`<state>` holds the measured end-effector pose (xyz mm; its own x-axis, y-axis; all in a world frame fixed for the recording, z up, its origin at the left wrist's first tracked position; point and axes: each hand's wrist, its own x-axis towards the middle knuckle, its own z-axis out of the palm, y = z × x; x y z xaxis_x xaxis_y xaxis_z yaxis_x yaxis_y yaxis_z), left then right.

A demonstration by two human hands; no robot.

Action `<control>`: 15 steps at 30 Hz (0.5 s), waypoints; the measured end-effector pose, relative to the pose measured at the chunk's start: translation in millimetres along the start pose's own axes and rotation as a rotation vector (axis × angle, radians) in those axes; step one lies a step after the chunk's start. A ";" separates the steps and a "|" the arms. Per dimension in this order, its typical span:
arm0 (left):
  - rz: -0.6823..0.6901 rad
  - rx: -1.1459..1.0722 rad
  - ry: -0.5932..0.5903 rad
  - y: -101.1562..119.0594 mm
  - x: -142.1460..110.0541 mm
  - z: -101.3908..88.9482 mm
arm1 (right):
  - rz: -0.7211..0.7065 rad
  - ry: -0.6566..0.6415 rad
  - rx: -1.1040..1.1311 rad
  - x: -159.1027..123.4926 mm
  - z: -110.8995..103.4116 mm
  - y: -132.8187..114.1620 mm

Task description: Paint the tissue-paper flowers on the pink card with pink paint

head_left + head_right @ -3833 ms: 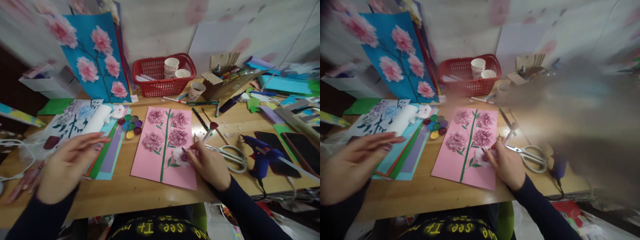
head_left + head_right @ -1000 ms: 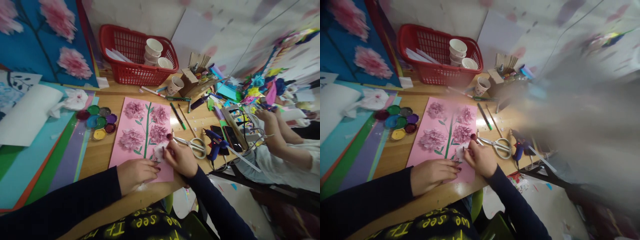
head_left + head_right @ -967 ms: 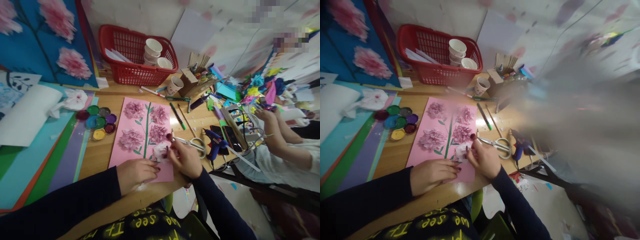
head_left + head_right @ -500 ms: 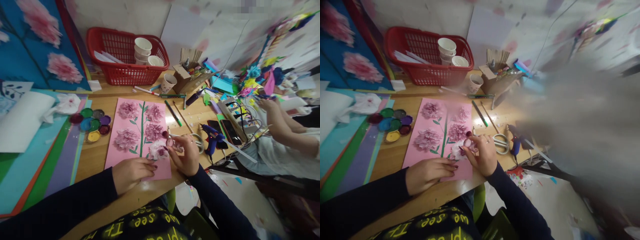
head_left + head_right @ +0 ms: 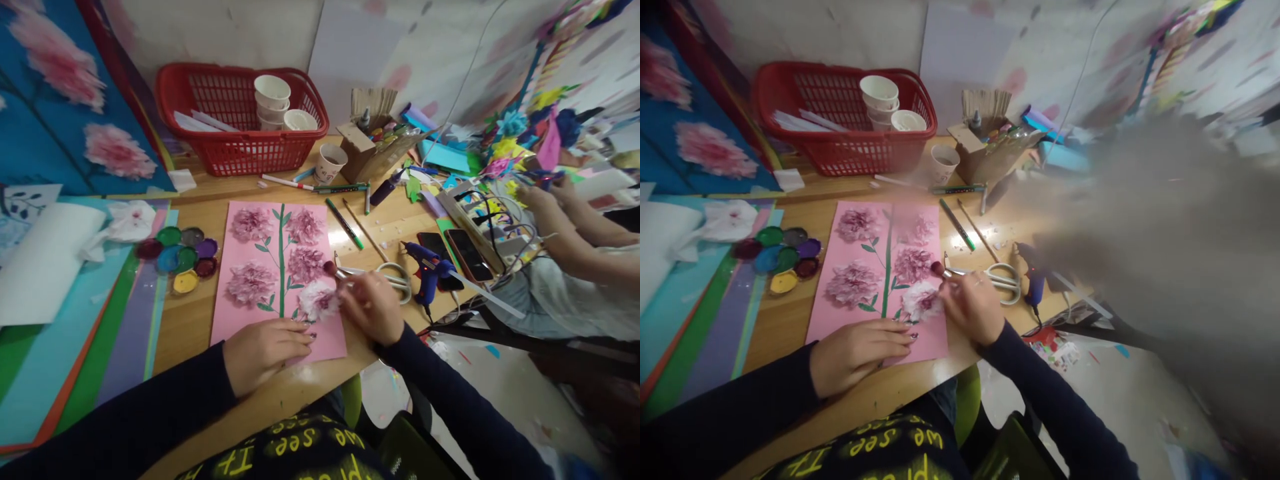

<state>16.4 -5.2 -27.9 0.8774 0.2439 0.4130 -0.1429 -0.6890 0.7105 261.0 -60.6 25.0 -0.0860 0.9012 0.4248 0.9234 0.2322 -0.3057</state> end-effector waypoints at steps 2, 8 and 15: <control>-0.001 -0.014 0.002 0.5 0.0 -0.6 | 0.253 0.126 0.005 -0.3 3.8 0.4; -0.011 -0.029 -0.039 2.2 2.9 -4.8 | 0.089 -0.147 0.072 3.8 -1.6 -26.8; -0.013 -0.022 -0.064 5.1 6.9 -10.8 | 0.234 -0.208 -0.059 17.8 -3.5 -36.0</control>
<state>16.8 0.4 -15.3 0.9066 0.2085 0.3669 -0.1404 -0.6710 0.7281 227.5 -54.2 46.5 0.0626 0.9846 0.1633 0.9467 -0.0068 -0.3220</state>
